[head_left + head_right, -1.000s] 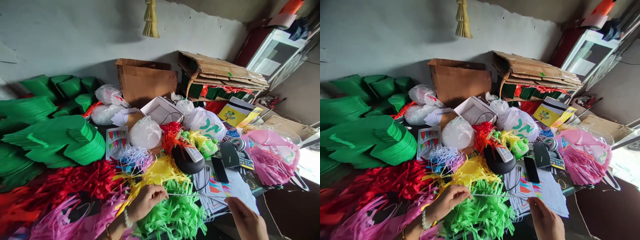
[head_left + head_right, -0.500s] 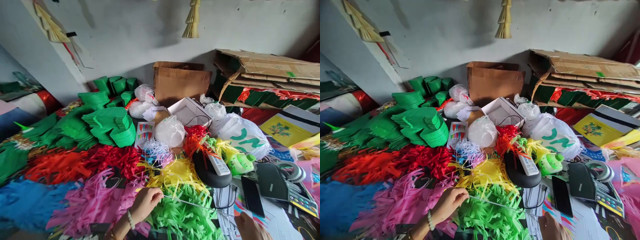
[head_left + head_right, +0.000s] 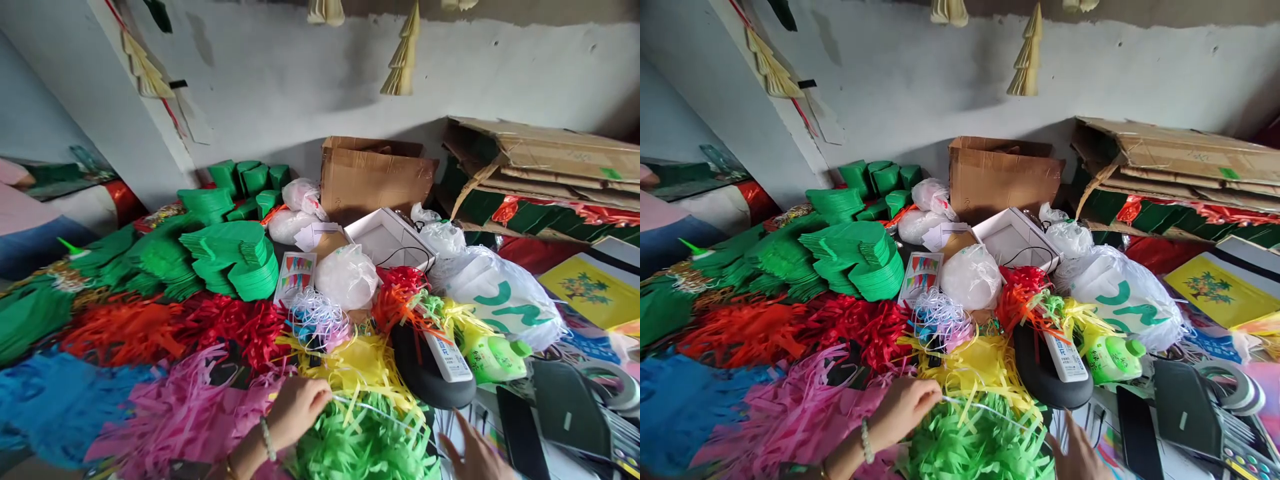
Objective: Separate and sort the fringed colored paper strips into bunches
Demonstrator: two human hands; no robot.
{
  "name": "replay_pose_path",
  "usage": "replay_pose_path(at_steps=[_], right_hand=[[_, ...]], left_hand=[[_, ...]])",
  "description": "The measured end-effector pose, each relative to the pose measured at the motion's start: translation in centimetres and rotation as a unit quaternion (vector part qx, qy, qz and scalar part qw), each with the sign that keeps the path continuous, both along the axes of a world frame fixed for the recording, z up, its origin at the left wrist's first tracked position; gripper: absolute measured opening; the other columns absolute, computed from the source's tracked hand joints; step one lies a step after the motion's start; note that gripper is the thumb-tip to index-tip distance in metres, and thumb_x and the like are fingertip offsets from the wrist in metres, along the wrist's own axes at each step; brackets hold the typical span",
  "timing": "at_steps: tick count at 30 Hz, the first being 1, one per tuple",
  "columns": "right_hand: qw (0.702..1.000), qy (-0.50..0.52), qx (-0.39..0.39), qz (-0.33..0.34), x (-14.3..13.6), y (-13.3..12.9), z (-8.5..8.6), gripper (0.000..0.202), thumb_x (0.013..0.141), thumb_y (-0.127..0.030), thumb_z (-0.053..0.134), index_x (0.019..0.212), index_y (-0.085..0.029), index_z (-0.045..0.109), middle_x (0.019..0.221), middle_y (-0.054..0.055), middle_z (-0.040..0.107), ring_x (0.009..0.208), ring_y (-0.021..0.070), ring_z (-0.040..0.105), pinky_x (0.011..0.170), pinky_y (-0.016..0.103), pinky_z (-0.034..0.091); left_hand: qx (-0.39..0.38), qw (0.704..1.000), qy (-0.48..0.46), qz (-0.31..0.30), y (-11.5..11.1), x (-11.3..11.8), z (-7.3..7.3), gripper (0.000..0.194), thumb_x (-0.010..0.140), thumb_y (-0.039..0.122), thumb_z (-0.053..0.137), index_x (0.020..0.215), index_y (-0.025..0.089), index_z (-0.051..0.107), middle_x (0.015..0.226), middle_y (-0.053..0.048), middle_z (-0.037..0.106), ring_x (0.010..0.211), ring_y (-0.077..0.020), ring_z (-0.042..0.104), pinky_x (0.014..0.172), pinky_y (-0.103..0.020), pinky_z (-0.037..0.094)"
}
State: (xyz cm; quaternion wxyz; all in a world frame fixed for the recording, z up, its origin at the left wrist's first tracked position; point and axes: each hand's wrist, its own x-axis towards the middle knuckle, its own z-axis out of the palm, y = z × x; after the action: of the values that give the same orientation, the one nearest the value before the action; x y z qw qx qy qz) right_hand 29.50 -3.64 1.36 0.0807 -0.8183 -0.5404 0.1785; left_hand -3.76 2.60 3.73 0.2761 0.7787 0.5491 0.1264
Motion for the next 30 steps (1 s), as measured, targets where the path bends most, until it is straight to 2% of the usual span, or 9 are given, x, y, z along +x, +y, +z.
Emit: replay_pose_path(at_steps=[3, 5, 7, 11, 14, 18, 21, 25, 30], right_hand=[[0.953, 0.221, 0.121, 0.166, -7.1, 1.5, -1.1, 0.058, 0.086, -0.05, 0.043, 0.137, -0.021, 0.047, 0.124, 0.014, 0.066, 0.059, 0.0185, 0.067, 0.053, 0.029, 0.051], [0.921, 0.289, 0.141, 0.219, -10.6, 2.6, -1.8, 0.05, 0.091, -0.047, 0.04, 0.132, -0.02, 0.05, 0.099, 0.01, 0.074, 0.05, 0.0146, 0.062, 0.052, 0.025, 0.049], [0.92, 0.271, 0.164, 0.233, -12.0, 3.6, -2.1, 0.036, 0.095, -0.042, 0.039, 0.114, -0.02, 0.059, 0.071, 0.003, 0.071, 0.049, 0.0147, 0.061, 0.052, 0.022, 0.045], [0.931, 0.151, 0.248, 0.22, -10.5, 5.5, -1.7, 0.034, 0.099, -0.038, 0.038, 0.077, -0.021, 0.058, 0.057, 0.0, 0.061, 0.049, 0.0141, 0.059, 0.05, 0.02, 0.038], [0.944, 0.101, 0.27, 0.158, -8.1, 6.9, -1.0, 0.036, 0.1, -0.039, 0.035, 0.074, -0.022, 0.055, 0.055, -0.001, 0.058, 0.046, 0.0132, 0.055, 0.05, 0.02, 0.035], [0.961, 0.07, 0.251, 0.094, -5.3, 8.5, -0.5, 0.034, 0.099, -0.042, 0.035, 0.076, -0.023, 0.053, 0.051, -0.004, 0.053, 0.042, 0.013, 0.05, 0.047, 0.021, 0.032], [0.964, 0.056, 0.242, 0.096, -4.1, 8.9, -0.6, 0.032, 0.097, -0.041, 0.036, 0.073, -0.023, 0.05, 0.05, -0.005, 0.048, 0.041, 0.0123, 0.046, 0.046, 0.021, 0.03], [0.967, 0.069, 0.226, 0.098, -3.8, 8.8, -1.1, 0.031, 0.096, -0.039, 0.038, 0.072, -0.023, 0.05, 0.049, -0.006, 0.045, 0.041, 0.0116, 0.045, 0.046, 0.021, 0.029], [0.966, 0.109, 0.218, 0.09, -4.5, 8.6, -1.2, 0.03, 0.095, -0.038, 0.039, 0.072, -0.022, 0.051, 0.05, -0.005, 0.047, 0.041, 0.0113, 0.043, 0.046, 0.021, 0.028]], left_hand=[[0.006, 0.997, -0.041, -0.071, 0.2, 3.2, 0.6, 0.022, 0.089, 0.02, 0.054, 0.084, 0.023, 0.075, 0.073, -0.003, 0.077, 0.065, -0.0179, 0.07, 0.06, -0.026, 0.039], [0.02, 0.995, -0.031, -0.094, 0.8, 4.6, 1.0, 0.021, 0.088, 0.019, 0.054, 0.081, 0.021, 0.074, 0.07, -0.005, 0.076, 0.063, -0.0192, 0.069, 0.056, -0.026, 0.036], [0.028, 0.994, -0.013, -0.102, 1.9, 5.2, 1.5, 0.021, 0.087, 0.017, 0.053, 0.076, 0.02, 0.071, 0.066, -0.005, 0.074, 0.059, -0.0192, 0.068, 0.052, -0.027, 0.032], [0.019, 0.991, -0.017, -0.134, 5.4, 5.4, 1.8, 0.023, 0.088, 0.014, 0.051, 0.074, 0.02, 0.069, 0.067, -0.003, 0.073, 0.061, -0.0171, 0.067, 0.054, -0.025, 0.034], [0.011, 0.994, -0.036, -0.104, 9.6, 6.7, 1.3, 0.025, 0.092, 0.021, 0.048, 0.08, 0.021, 0.07, 0.068, -0.002, 0.072, 0.061, -0.0154, 0.065, 0.058, -0.024, 0.037], [0.002, 0.999, -0.046, -0.008, 16.4, 11.1, -1.5, 0.028, 0.096, 0.029, 0.044, 0.086, 0.019, 0.069, 0.072, -0.005, 0.071, 0.067, -0.0184, 0.066, 0.064, -0.027, 0.041], [-0.022, 0.998, -0.054, 0.026, 20.4, 14.5, -4.6, 0.012, 0.086, 0.021, 0.058, 0.089, 0.017, 0.069, 0.082, -0.009, 0.072, 0.08, -0.0234, 0.068, 0.073, -0.031, 0.045], [-0.061, 0.989, -0.115, 0.066, 22.4, 17.1, -7.9, 0.038, 0.072, 0.017, 0.071, 0.109, 0.017, 0.065, 0.108, -0.012, 0.07, 0.098, -0.0268, 0.065, 0.083, -0.033, 0.046], [-0.139, 0.952, -0.235, 0.139, 21.6, 15.6, -8.9, 0.023, 0.076, 0.014, 0.066, 0.099, 0.016, 0.066, 0.097, -0.009, 0.071, 0.093, -0.0237, 0.065, 0.083, -0.033, 0.048]])
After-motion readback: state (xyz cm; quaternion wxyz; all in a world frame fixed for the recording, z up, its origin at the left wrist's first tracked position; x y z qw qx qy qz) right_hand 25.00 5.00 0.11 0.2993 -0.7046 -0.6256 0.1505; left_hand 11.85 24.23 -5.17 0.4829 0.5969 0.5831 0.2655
